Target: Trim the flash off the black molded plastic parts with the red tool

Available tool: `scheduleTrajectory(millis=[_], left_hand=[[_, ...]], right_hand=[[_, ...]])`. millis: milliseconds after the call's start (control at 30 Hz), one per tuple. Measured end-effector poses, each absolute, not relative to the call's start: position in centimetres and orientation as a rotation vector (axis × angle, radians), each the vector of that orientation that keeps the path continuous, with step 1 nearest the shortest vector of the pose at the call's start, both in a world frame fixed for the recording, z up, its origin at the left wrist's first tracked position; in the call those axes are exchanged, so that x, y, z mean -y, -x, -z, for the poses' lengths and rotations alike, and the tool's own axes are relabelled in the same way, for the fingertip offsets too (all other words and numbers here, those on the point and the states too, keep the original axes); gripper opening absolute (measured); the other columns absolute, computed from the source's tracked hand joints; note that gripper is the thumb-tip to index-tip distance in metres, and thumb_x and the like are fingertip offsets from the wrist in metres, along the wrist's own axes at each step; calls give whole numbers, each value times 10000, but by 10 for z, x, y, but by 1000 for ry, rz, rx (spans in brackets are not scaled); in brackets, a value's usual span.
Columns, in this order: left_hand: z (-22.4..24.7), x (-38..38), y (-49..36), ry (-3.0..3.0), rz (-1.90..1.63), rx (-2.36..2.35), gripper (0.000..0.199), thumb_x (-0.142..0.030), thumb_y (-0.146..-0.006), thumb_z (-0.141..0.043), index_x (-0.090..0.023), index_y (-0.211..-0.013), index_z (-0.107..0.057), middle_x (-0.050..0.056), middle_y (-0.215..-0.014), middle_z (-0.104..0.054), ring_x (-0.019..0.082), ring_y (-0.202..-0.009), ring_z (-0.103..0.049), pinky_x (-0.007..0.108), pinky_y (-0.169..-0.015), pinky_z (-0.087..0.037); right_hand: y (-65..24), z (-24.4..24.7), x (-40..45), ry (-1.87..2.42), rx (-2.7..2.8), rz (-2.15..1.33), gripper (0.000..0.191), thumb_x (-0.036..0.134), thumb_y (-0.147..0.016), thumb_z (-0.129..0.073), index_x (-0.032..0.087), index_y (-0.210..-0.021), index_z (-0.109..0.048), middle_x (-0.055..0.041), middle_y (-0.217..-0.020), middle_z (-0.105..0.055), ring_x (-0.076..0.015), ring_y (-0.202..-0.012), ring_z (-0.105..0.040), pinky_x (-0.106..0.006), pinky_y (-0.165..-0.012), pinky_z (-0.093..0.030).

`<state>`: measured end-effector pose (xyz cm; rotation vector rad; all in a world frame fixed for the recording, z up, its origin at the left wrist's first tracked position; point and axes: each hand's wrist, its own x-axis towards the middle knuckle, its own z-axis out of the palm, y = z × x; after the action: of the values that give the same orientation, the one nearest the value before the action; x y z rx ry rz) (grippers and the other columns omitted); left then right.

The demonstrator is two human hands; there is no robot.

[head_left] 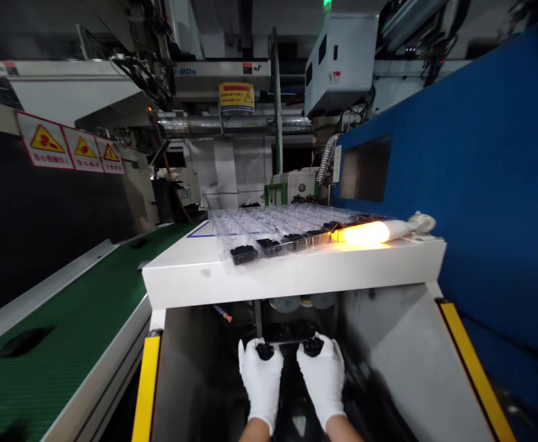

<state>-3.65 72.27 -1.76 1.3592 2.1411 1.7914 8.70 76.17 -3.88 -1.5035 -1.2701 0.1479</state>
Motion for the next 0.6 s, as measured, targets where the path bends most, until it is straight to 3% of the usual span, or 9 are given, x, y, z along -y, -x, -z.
scheduleTrajectory(millis=[100,267,433,600], left_hand=[[14,-725,41,-1489,-1742,-2223,119,-331,-769,-588,-234,-709,-553,31,-781,-605,225,-811,-597,376,-818,-501],[10,-727,41,-1357,-1753,-2147,125,-317,-735,-609,-235,-727,-516,10,-791,-578,186,-727,-577,339,-726,-496],[10,-729,37,-1236,-1785,-2114,152,-301,-693,-630,-238,-703,-492,-3,-779,-576,179,-722,-584,329,-727,-495],[4,-729,35,-1095,-1714,-1915,136,-313,-720,-587,-238,-803,-509,-18,-717,-605,177,-671,-610,309,-673,-501]], right_hand=[[-86,39,-763,1493,1277,-101,277,340,-713,-629,173,-932,-651,-122,-866,-718,-325,-1008,-620,-469,-1015,-447],[-84,37,-764,1490,1195,-256,335,387,-722,-617,164,-972,-634,-148,-991,-669,-288,-906,-636,-400,-837,-543],[-87,43,-767,1473,1304,-103,258,360,-723,-615,192,-913,-658,-132,-963,-720,-350,-1088,-590,-468,-964,-482],[-85,49,-769,1484,1249,-188,326,379,-726,-610,190,-987,-652,-134,-1006,-721,-350,-1108,-592,-440,-905,-516]])
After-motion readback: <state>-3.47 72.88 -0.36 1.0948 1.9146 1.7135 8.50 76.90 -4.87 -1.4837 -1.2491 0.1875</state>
